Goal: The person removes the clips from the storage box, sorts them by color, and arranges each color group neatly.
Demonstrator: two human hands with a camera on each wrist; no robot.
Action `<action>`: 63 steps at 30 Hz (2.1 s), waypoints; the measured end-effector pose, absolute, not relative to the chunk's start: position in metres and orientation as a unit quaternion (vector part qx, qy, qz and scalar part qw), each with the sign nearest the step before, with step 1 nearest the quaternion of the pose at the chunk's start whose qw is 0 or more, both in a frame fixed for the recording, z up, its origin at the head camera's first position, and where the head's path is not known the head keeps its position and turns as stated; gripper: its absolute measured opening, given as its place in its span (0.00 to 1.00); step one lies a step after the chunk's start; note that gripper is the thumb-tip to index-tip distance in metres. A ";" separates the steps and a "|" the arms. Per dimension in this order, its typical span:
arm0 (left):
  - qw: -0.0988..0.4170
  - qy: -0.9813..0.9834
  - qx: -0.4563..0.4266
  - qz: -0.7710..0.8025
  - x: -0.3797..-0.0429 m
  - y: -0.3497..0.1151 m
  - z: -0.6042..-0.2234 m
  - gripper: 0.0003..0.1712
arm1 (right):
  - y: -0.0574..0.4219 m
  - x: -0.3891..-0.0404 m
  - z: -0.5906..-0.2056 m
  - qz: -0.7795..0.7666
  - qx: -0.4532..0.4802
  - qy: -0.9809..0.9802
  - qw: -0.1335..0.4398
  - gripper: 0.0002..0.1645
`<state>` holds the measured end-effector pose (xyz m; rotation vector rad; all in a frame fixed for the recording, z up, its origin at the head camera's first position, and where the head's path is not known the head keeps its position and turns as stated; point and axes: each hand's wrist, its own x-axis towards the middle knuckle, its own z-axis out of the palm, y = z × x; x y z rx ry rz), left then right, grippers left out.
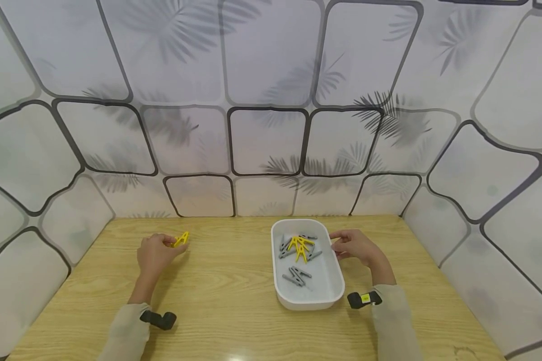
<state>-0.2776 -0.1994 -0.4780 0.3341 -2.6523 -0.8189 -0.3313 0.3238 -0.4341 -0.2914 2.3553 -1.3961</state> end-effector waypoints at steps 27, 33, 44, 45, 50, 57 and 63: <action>0.188 -0.933 0.139 -0.273 -0.280 -0.189 -0.492 0.23 | 0.324 -0.334 -0.436 -0.500 -0.100 0.838 0.194 0.31; 0.181 -0.934 0.144 -0.273 -0.280 -0.189 -0.493 0.22 | 0.324 -0.332 -0.435 -0.497 -0.102 0.840 0.193 0.31; 0.166 -0.934 0.148 -0.281 -0.281 -0.191 -0.494 0.23 | 0.322 -0.334 -0.435 -0.504 -0.098 0.837 0.189 0.31; 0.165 -0.933 0.151 -0.282 -0.281 -0.190 -0.494 0.23 | 0.322 -0.334 -0.435 -0.506 -0.099 0.836 0.189 0.32; 0.161 -0.933 0.167 -0.274 -0.280 -0.189 -0.493 0.25 | 0.322 -0.335 -0.434 -0.513 -0.101 0.831 0.190 0.32; 0.161 -0.933 0.172 -0.270 -0.280 -0.188 -0.492 0.26 | 0.322 -0.334 -0.434 -0.511 -0.104 0.832 0.189 0.32; 0.163 -0.934 0.175 -0.266 -0.280 -0.188 -0.490 0.28 | 0.323 -0.334 -0.435 -0.510 -0.102 0.833 0.190 0.31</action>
